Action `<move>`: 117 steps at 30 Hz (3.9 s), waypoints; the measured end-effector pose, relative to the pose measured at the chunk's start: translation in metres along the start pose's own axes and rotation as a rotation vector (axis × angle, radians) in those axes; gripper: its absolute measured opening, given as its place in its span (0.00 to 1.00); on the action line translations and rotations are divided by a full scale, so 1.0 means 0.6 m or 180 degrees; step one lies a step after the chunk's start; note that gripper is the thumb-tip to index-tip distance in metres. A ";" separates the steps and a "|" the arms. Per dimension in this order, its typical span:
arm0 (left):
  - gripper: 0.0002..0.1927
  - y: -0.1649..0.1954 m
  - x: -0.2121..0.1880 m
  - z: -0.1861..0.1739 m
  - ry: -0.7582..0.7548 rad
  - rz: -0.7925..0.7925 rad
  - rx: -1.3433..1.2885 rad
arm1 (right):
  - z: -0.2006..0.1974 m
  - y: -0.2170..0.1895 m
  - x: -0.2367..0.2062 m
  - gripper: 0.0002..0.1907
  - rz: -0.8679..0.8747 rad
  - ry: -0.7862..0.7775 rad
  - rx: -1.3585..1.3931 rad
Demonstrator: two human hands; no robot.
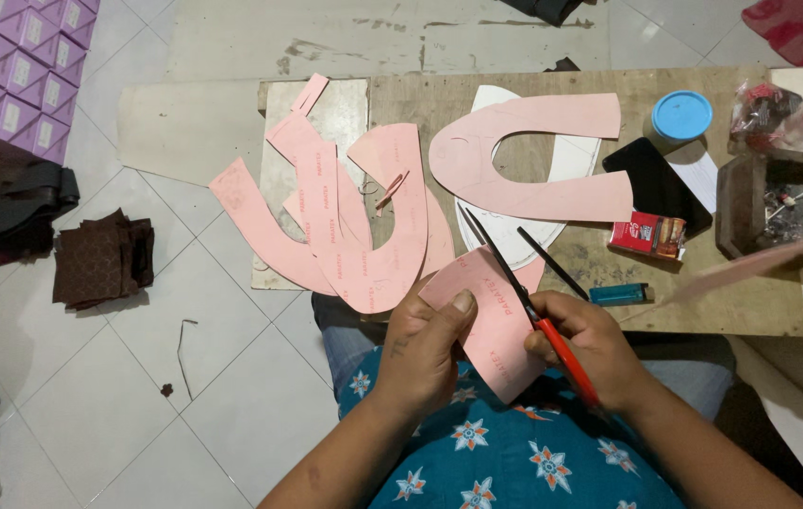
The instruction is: The person uses red-handled scissors to cut a U-shaped piece of pink material. They trim the edges and refine the shape, then place the finished piece on the table.
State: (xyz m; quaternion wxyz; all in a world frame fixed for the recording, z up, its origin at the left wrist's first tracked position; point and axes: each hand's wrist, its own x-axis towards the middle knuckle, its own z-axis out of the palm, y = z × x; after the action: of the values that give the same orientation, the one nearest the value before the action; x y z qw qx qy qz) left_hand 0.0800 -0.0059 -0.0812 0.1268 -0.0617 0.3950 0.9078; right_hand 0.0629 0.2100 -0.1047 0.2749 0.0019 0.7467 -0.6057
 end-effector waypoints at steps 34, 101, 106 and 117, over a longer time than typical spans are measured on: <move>0.13 0.025 0.024 -0.035 0.0376 0.0801 0.0481 | -0.003 -0.014 0.020 0.32 -0.1395 0.0009 0.0050; 0.19 0.086 0.072 -0.019 0.0930 0.0633 0.1024 | -0.061 -0.025 0.074 0.18 -0.1010 0.0761 0.1923; 0.18 0.078 0.078 -0.024 0.0944 0.0626 0.0784 | -0.064 -0.015 0.082 0.20 -0.0967 0.0810 0.1932; 0.15 0.095 0.069 -0.024 0.1032 0.0721 0.1613 | -0.063 -0.030 0.073 0.19 -0.0916 0.0841 0.2149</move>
State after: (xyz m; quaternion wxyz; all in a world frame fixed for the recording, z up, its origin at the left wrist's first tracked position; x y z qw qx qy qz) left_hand 0.0243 -0.0463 -0.0599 -0.0284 -0.1276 0.6278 0.7673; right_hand 0.0043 0.2253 -0.1023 0.0725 0.0655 0.5270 -0.8442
